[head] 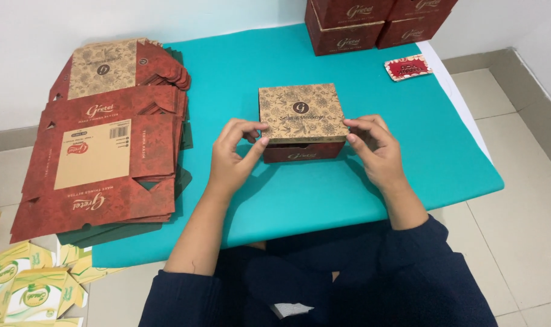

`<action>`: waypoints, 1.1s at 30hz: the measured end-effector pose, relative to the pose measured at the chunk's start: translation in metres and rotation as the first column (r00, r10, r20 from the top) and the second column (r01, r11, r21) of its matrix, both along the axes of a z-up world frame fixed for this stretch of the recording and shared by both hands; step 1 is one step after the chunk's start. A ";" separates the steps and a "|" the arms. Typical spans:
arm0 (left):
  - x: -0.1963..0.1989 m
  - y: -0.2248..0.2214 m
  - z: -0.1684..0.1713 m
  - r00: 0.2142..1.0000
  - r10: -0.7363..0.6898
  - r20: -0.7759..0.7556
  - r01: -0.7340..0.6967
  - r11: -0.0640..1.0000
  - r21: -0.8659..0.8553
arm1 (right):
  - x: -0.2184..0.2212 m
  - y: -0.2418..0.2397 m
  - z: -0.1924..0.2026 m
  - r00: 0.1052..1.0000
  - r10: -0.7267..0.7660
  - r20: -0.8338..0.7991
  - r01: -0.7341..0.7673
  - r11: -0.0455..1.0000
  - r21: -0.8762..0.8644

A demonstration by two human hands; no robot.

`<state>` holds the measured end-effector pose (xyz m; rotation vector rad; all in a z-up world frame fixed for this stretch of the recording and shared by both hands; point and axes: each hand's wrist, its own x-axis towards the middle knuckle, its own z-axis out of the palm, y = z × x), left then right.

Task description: Folding flat cardboard templates into boxes, placing a small card inside, and stacking the finished boxes.

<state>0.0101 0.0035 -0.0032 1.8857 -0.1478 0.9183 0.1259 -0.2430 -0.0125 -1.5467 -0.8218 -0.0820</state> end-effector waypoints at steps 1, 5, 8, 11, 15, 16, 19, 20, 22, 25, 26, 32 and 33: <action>0.000 -0.002 -0.002 1.000 -0.007 0.001 0.007 1.000 -0.002 | 0.000 0.000 -0.001 1.000 -0.007 0.001 0.007 1.000 -0.002; 0.001 -0.005 -0.001 1.000 0.012 -0.027 -0.013 1.000 -0.026 | 0.000 0.002 0.000 0.997 -0.060 0.053 0.060 0.998 0.014; 0.001 -0.005 -0.001 0.999 0.025 -0.025 -0.025 1.000 0.007 | 0.000 0.001 0.002 0.992 -0.084 0.095 0.082 0.996 0.020; -0.001 -0.007 0.002 0.999 0.025 -0.022 -0.024 0.999 0.026 | -0.002 0.002 0.006 0.985 -0.105 0.134 0.103 0.994 0.021; -0.002 -0.009 0.005 0.999 0.034 -0.019 -0.033 0.999 0.035 | -0.002 0.005 0.005 0.975 -0.114 0.191 0.110 0.993 0.029; -0.002 -0.009 0.005 0.999 0.033 -0.020 -0.032 0.999 0.033 | -0.002 0.005 0.005 0.975 -0.114 0.190 0.111 0.993 0.027; -0.001 -0.009 0.003 0.999 0.038 -0.028 -0.036 0.999 0.040 | -0.002 0.006 0.004 0.961 -0.144 0.236 0.136 0.989 0.050; 0.000 -0.009 0.001 0.999 0.040 -0.025 -0.039 0.999 0.038 | -0.002 0.007 0.005 0.942 -0.173 0.288 0.168 0.985 0.043; 0.001 -0.009 -0.002 0.999 0.042 -0.022 -0.041 0.999 0.035 | -0.003 0.009 0.006 0.918 -0.201 0.341 0.201 0.979 0.035; 0.002 -0.009 -0.002 0.998 0.054 -0.015 -0.054 0.997 0.053 | -0.002 0.011 0.008 0.874 -0.233 0.427 0.239 0.970 0.041; 0.002 -0.009 -0.002 0.998 0.060 -0.014 -0.059 0.996 0.059 | -0.002 0.013 0.008 0.869 -0.234 0.436 0.250 0.968 0.022; 0.000 -0.009 0.001 0.998 0.064 -0.004 -0.064 0.995 0.079 | -0.003 0.011 0.006 0.850 -0.218 0.480 0.265 0.964 -0.032; 0.000 -0.009 -0.001 0.999 0.051 -0.010 -0.051 0.996 0.070 | -0.004 0.011 0.008 0.854 -0.213 0.474 0.263 0.964 -0.041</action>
